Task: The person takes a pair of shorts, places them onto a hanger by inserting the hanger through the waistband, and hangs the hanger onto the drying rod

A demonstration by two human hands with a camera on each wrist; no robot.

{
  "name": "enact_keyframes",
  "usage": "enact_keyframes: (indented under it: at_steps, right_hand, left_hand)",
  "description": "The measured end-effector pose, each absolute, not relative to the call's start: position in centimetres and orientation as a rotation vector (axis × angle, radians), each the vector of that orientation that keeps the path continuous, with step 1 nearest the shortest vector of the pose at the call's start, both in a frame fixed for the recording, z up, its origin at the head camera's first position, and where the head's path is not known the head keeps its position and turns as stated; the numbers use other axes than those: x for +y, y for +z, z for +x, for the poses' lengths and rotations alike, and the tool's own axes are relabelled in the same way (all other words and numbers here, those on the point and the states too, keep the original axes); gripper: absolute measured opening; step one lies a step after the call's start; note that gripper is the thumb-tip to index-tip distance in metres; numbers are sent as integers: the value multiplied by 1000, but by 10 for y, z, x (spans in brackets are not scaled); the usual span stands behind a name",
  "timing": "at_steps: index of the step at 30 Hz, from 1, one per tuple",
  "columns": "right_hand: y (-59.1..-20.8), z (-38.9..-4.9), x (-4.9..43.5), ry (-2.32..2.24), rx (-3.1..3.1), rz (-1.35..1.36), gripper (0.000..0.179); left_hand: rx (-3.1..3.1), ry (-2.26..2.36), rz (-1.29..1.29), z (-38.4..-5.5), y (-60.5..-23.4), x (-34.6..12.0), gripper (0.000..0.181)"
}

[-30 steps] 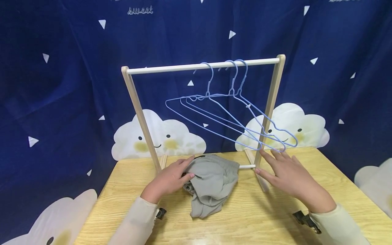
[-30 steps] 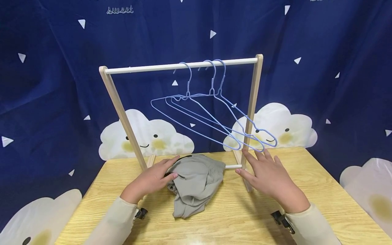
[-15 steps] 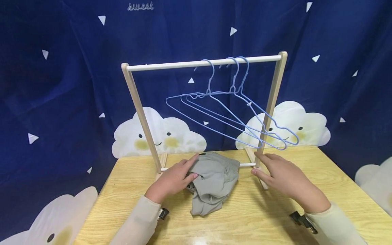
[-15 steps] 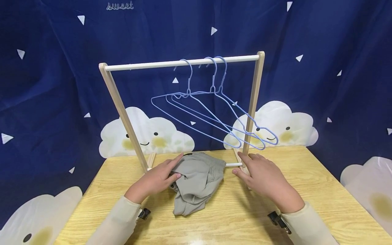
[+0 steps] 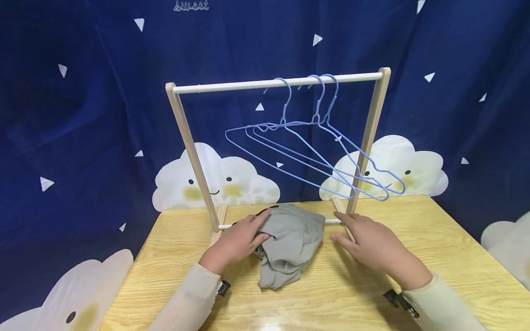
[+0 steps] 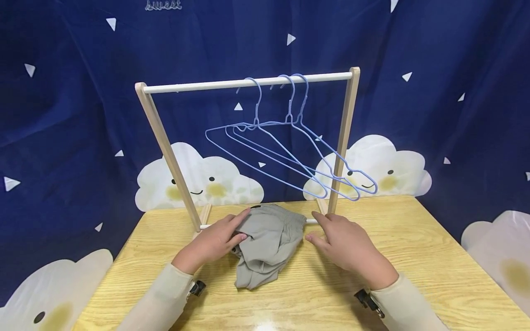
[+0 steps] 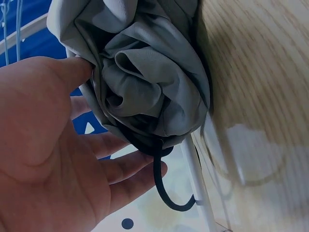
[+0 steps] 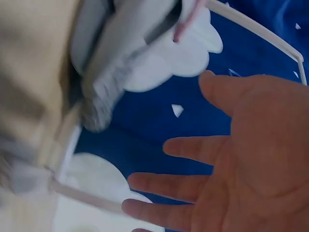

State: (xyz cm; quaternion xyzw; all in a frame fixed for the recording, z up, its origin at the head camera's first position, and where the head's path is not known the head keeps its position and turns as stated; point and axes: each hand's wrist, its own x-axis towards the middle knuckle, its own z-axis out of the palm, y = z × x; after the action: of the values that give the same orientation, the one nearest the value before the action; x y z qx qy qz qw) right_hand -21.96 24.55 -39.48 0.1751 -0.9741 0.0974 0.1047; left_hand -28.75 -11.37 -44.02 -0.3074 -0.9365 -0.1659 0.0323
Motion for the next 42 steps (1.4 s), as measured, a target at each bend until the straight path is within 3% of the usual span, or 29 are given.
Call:
enact_keyframes:
  at_steps: [17,42]
  right_hand:
    - [-454,-225,205,532,-2722,570,57]
    - [-473,-229,196,543,-2813,659,49]
  left_hand:
    - [-2876,-466,-959,-286,-442,-112,72]
    - [-2840,-375,-942,-288,-447,-106,65]
